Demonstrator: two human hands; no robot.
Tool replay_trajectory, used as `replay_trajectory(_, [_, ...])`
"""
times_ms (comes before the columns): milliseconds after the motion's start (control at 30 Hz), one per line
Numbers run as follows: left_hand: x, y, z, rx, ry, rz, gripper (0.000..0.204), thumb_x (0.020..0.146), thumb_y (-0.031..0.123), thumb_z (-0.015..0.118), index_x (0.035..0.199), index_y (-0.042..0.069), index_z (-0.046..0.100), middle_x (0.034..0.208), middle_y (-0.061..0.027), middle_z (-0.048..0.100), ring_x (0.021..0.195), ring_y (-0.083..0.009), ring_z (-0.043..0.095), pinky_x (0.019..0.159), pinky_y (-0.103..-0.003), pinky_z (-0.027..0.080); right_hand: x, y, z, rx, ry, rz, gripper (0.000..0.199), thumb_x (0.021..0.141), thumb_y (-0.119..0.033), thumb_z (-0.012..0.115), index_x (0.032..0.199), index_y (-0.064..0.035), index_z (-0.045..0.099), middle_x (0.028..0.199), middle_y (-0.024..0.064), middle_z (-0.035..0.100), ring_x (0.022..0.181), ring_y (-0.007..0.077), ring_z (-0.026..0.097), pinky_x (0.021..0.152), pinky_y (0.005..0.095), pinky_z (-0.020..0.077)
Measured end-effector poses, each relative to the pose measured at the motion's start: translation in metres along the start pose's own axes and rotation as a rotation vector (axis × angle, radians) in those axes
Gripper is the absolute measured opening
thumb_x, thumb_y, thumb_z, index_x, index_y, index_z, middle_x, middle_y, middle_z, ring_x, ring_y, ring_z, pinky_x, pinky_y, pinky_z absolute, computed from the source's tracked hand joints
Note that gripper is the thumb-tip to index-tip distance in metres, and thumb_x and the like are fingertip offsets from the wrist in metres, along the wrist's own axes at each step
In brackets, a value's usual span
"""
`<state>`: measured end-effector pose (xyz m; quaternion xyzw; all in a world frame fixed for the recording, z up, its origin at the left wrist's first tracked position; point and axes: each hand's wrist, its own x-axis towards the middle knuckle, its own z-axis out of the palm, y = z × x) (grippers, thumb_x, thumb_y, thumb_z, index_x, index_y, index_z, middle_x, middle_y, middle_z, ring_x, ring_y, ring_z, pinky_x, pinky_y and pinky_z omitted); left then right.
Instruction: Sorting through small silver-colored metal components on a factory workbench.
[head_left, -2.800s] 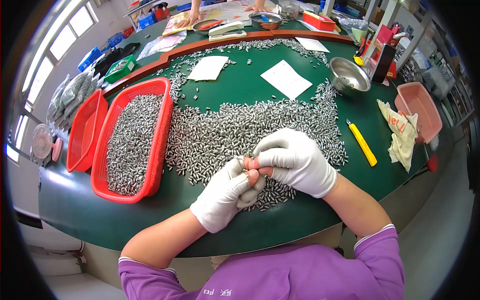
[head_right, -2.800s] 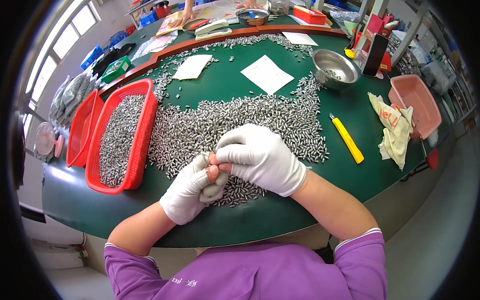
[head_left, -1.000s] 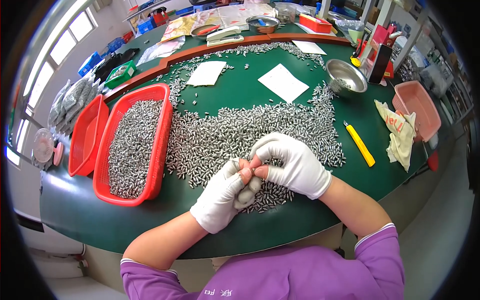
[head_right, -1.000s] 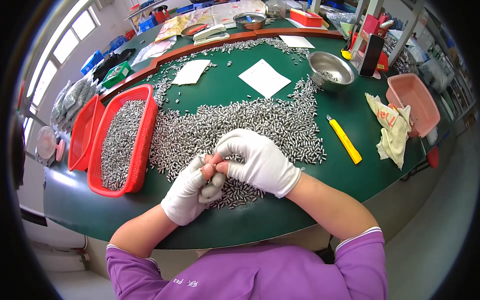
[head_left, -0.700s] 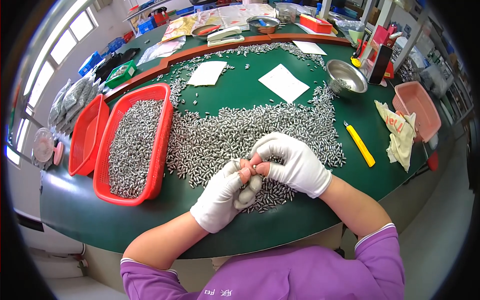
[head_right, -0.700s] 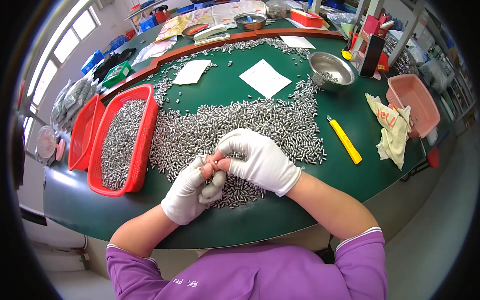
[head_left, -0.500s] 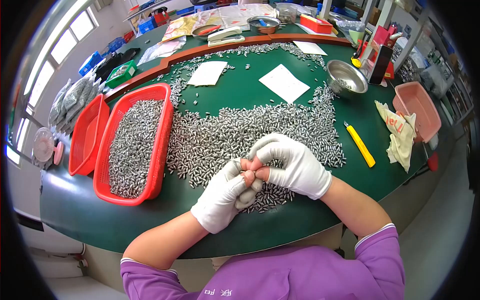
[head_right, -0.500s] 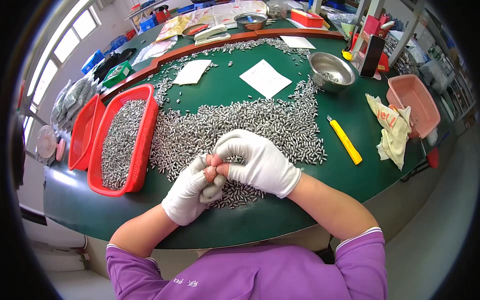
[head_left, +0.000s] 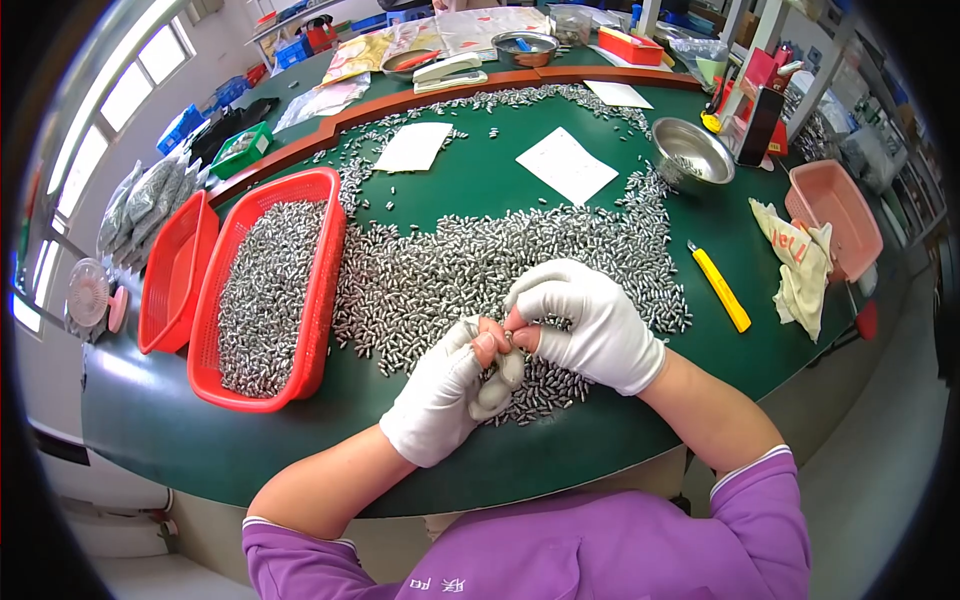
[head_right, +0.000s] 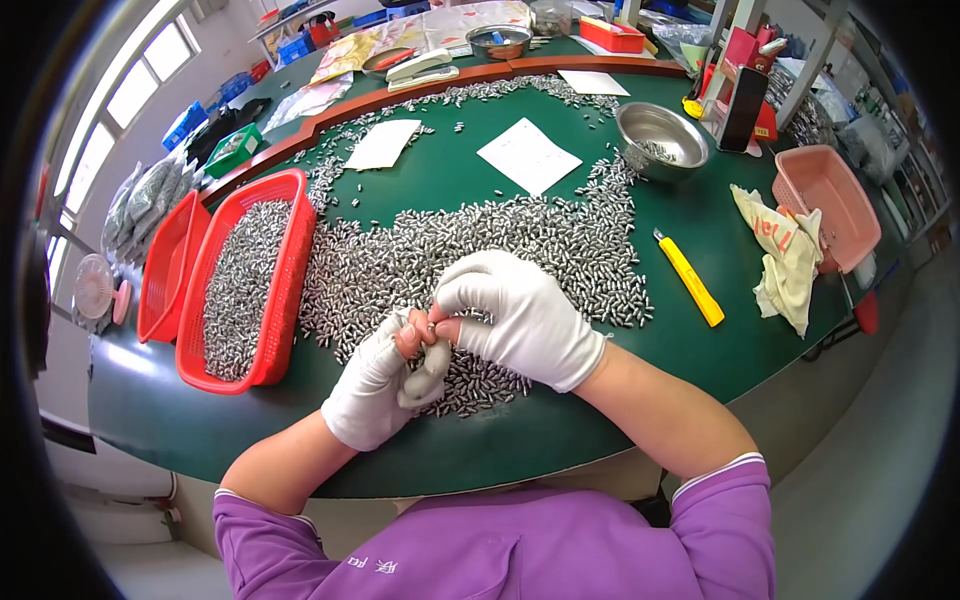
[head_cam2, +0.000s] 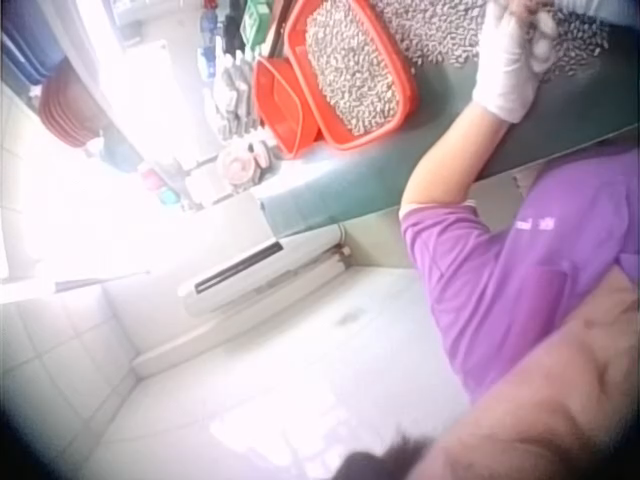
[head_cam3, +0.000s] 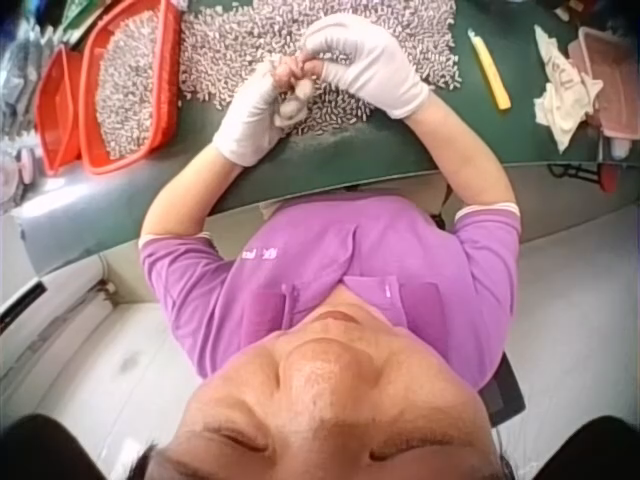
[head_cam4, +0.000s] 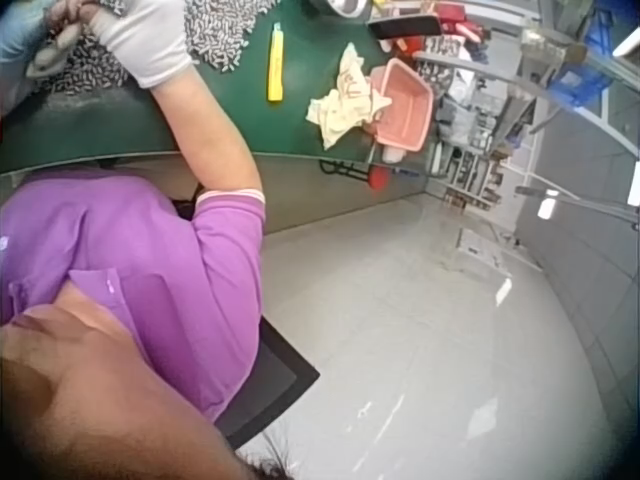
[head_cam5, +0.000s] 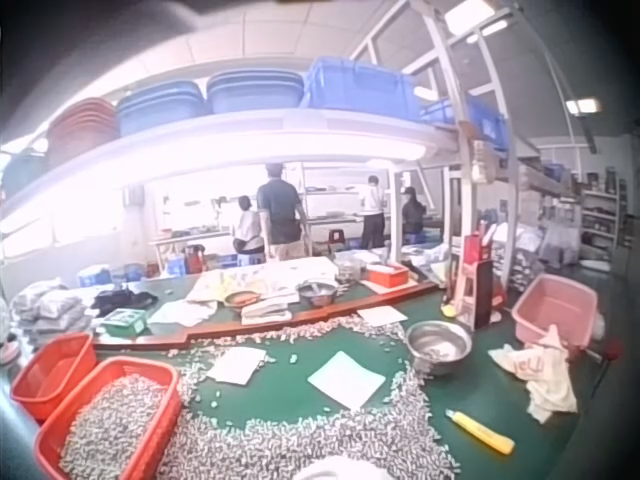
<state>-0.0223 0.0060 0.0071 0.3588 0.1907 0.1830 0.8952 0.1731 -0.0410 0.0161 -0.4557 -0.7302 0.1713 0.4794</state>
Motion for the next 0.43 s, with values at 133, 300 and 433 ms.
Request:
replay_trajectory(133, [0.0018,-0.0011,-0.0018,0.005,-0.007,-0.018,0.030,0.091,0.038,0.061,0.099,0.014,0.045,0.081,-0.0008,0.053,0.058,-0.0068,0.038,0.051,-0.020,0.029,-0.0013,0.0013,0.0017,-0.018,0.009,-0.013,0.019,0.070,-0.008,0.077,0.087,-0.0073,0.068,0.090,0.0064,0.065,0.086,0.0234,0.061,0.076,0.0331,0.0497])
replay_trajectory(300, [0.0016,-0.0023,-0.0005,0.045,0.002,-0.024,0.030,0.091,0.035,0.062,0.100,0.013,0.045,0.081,0.0002,0.053,0.059,-0.0058,0.039,0.051,-0.020,0.029,0.0001,0.0032,0.0024,-0.018,-0.004,-0.077,0.019,0.071,-0.009,0.077,0.088,-0.0076,0.068,0.090,0.0065,0.065,0.085,0.0231,0.062,0.074,0.0327,0.0499])
replay_trajectory(433, [0.0007,0.0005,0.0021,0.032,0.068,-0.037,0.030,0.090,0.030,0.065,0.104,0.014,0.043,0.081,0.0009,0.052,0.061,-0.0054,0.041,0.053,-0.019,0.031,0.0010,-0.0012,0.0017,-0.040,0.004,-0.043,0.017,0.074,-0.008,0.075,0.089,-0.0083,0.068,0.090,0.0065,0.065,0.084,0.0232,0.062,0.074,0.0331,0.0501])
